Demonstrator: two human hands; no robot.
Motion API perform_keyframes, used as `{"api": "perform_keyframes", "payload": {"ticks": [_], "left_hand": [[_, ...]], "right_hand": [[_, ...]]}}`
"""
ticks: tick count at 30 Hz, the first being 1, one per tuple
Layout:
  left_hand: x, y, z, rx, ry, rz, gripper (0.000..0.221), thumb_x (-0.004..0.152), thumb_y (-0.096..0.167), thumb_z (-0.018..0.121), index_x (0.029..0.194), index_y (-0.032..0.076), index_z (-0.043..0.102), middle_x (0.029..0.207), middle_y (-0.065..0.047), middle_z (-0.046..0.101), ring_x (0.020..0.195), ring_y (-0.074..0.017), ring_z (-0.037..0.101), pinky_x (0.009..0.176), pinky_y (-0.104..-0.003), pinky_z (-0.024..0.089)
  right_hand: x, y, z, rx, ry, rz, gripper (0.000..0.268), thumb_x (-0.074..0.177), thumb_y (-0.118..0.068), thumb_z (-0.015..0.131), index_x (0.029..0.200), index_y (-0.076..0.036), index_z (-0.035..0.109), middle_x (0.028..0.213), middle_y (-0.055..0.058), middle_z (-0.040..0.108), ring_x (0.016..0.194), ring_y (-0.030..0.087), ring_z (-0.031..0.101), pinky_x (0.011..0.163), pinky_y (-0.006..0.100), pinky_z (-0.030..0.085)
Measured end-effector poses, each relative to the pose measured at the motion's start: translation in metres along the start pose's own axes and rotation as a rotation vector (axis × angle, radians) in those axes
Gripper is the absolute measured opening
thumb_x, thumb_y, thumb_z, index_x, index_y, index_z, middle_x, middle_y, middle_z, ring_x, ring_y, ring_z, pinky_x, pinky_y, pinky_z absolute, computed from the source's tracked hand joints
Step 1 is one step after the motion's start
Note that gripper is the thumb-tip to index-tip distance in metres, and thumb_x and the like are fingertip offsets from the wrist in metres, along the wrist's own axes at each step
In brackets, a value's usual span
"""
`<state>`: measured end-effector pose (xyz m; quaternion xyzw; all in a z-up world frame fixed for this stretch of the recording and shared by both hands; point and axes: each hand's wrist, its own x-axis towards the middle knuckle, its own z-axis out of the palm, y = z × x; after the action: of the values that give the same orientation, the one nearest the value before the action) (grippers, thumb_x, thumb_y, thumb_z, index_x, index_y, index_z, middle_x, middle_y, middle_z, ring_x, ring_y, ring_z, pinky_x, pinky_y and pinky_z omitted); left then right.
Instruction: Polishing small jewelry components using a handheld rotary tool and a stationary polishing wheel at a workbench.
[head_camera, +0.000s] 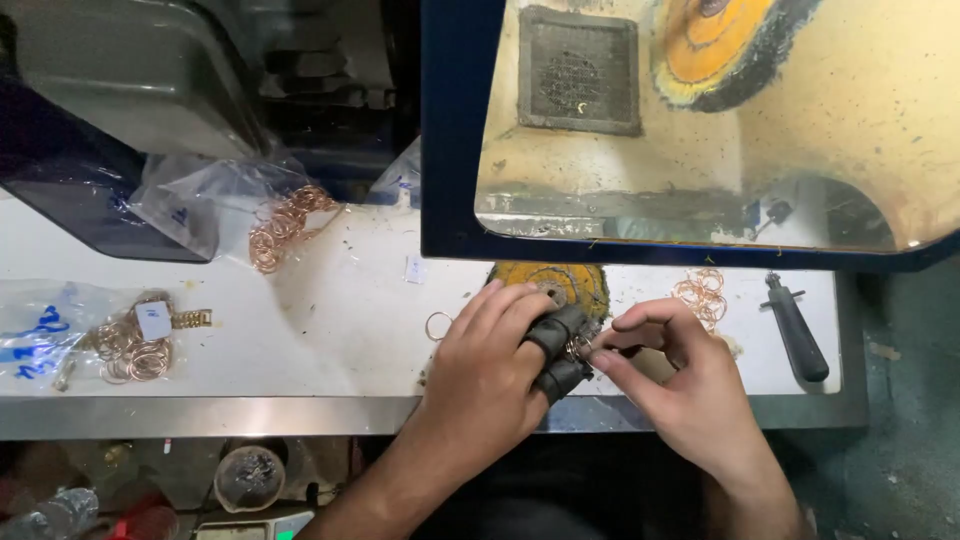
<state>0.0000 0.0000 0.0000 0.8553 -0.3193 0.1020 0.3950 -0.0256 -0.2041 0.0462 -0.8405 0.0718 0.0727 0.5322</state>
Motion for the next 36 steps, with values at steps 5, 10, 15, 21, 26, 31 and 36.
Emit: {"api": "perform_keyframes", "payload": {"ticks": [5, 10, 15, 21, 26, 31, 36], "left_hand": [[0.0017, 0.0018, -0.0001, 0.02, 0.005, -0.007, 0.028, 0.069, 0.005, 0.072, 0.095, -0.005, 0.073, 0.125, -0.017, 0.064, 0.125, -0.038, 0.058, 0.115, -0.057, 0.042], [0.0024, 0.0017, -0.0003, 0.021, 0.026, 0.005, 0.023, 0.069, 0.002, 0.07, 0.091, -0.005, 0.073, 0.122, -0.016, 0.065, 0.124, -0.0377, 0.059, 0.114, -0.058, 0.044], [0.0034, 0.0022, -0.001, 0.048, 0.01, 0.002, 0.021, 0.073, 0.006, 0.074, 0.092, -0.003, 0.072, 0.124, -0.016, 0.065, 0.123, -0.0372, 0.059, 0.114, -0.057, 0.043], [0.0039, 0.0034, 0.0002, 0.066, 0.016, 0.011, 0.019, 0.078, 0.007, 0.076, 0.094, -0.002, 0.073, 0.125, -0.015, 0.066, 0.123, -0.0374, 0.059, 0.113, -0.059, 0.044], [0.0065, 0.0037, -0.0004, 0.075, 0.023, 0.023, 0.016, 0.078, 0.01, 0.079, 0.09, 0.0, 0.072, 0.123, -0.014, 0.066, 0.121, -0.0363, 0.06, 0.112, -0.057, 0.044], [0.008, 0.0029, 0.001, 0.072, 0.017, 0.017, 0.021, 0.076, 0.015, 0.079, 0.089, 0.0, 0.073, 0.123, -0.013, 0.066, 0.12, -0.0355, 0.059, 0.111, -0.056, 0.043], [0.0081, 0.0031, 0.0031, 0.093, 0.032, 0.008, 0.019, 0.081, 0.018, 0.08, 0.087, 0.001, 0.073, 0.123, -0.013, 0.067, 0.12, -0.0353, 0.06, 0.111, -0.055, 0.044]], "right_hand": [[0.0026, -0.0023, -0.002, 0.004, -0.032, 0.018, 0.031, 0.085, -0.009, 0.078, 0.106, -0.012, 0.056, 0.092, 0.009, 0.082, 0.092, 0.016, 0.082, 0.084, 0.027, 0.063], [0.0029, -0.0067, 0.0035, 0.035, -0.019, 0.013, 0.031, 0.082, -0.005, 0.08, 0.103, -0.009, 0.058, 0.087, 0.011, 0.082, 0.088, 0.017, 0.083, 0.084, 0.028, 0.066], [0.0042, -0.0089, 0.0057, -0.175, 0.014, 0.019, 0.032, 0.078, -0.014, 0.086, 0.1, -0.012, 0.064, 0.086, 0.004, 0.081, 0.086, 0.011, 0.082, 0.08, 0.023, 0.062], [0.0024, -0.0063, 0.0035, -0.222, 0.024, -0.006, 0.031, 0.079, -0.016, 0.086, 0.101, -0.013, 0.064, 0.086, 0.003, 0.081, 0.085, 0.011, 0.082, 0.079, 0.024, 0.063], [0.005, -0.0018, 0.0014, -0.125, 0.01, 0.004, 0.031, 0.08, -0.013, 0.084, 0.098, -0.013, 0.058, 0.085, 0.005, 0.081, 0.083, 0.012, 0.081, 0.078, 0.025, 0.062], [0.0064, -0.0025, 0.0006, -0.086, 0.019, 0.076, 0.031, 0.081, -0.012, 0.084, 0.096, -0.014, 0.057, 0.084, 0.005, 0.082, 0.082, 0.012, 0.079, 0.078, 0.025, 0.061], [0.0066, -0.0001, 0.0019, -0.085, 0.052, -0.02, 0.032, 0.081, -0.009, 0.083, 0.099, -0.012, 0.057, 0.085, 0.007, 0.079, 0.082, 0.014, 0.079, 0.078, 0.025, 0.063]]}}
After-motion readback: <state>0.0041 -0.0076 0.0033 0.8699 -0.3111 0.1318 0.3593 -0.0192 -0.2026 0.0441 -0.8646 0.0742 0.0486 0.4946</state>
